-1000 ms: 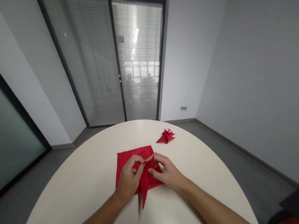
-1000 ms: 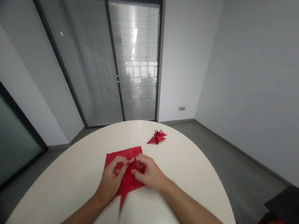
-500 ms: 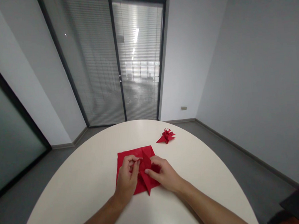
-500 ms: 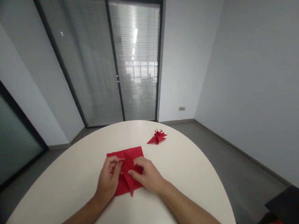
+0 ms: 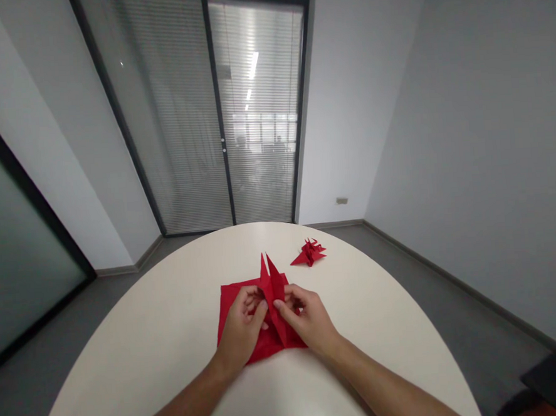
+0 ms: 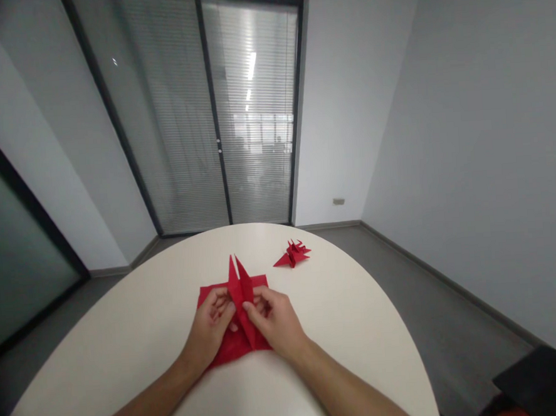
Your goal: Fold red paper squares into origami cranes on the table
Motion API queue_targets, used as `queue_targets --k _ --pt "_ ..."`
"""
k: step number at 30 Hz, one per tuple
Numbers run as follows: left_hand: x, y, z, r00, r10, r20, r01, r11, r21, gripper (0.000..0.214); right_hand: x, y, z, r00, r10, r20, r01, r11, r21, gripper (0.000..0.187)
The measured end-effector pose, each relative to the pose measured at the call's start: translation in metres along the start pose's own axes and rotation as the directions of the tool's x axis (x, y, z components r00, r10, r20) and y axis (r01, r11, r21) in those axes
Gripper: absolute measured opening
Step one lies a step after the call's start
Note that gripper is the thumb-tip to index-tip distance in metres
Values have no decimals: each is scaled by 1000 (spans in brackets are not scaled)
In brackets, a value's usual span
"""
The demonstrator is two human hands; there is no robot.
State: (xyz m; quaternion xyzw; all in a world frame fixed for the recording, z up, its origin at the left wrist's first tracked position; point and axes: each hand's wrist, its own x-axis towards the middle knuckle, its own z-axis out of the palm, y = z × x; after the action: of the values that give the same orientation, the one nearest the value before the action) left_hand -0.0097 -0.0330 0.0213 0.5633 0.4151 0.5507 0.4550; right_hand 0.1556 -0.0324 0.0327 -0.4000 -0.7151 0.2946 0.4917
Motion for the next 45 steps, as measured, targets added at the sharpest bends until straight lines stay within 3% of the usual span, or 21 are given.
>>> queue_targets --k 3,5,9,14,20,24,30,40,45 --pt "-2 2 -1 999 17 -40 -16 999 38 23 0 0 -2 995 -70 -65 60 988 -143 17" --pt "-4 4 0 1000 22 -2 -22 999 41 22 -1 -2 -4 988 -143 -67 122 961 -247 25" --pt "-8 8 3 996 1 91 -5 999 41 25 -2 -7 -4 974 -224 33 221 910 -352 34" --pt "-4 10 5 1000 -3 9 3 1000 0 22 -5 -15 -1 974 -197 109 224 886 -407 42" --pt "1 8 5 1000 -12 -12 12 999 -33 27 -3 -14 -1 992 -116 55 127 947 -295 26" --pt "0 8 6 1000 -3 -3 2 1000 -28 28 -2 -6 -1 998 -44 -39 37 987 -154 30" --pt "-3 11 6 1000 2 3 -2 999 45 27 -1 -5 -2 989 -132 -59 119 975 -189 21" --pt "-5 7 3 999 38 12 -39 997 64 24 0 0 -2 989 -50 -142 35 993 -110 21" --pt "-7 2 3 996 20 88 -24 998 50 23 2 -4 -9 972 -213 -103 184 954 -237 16"
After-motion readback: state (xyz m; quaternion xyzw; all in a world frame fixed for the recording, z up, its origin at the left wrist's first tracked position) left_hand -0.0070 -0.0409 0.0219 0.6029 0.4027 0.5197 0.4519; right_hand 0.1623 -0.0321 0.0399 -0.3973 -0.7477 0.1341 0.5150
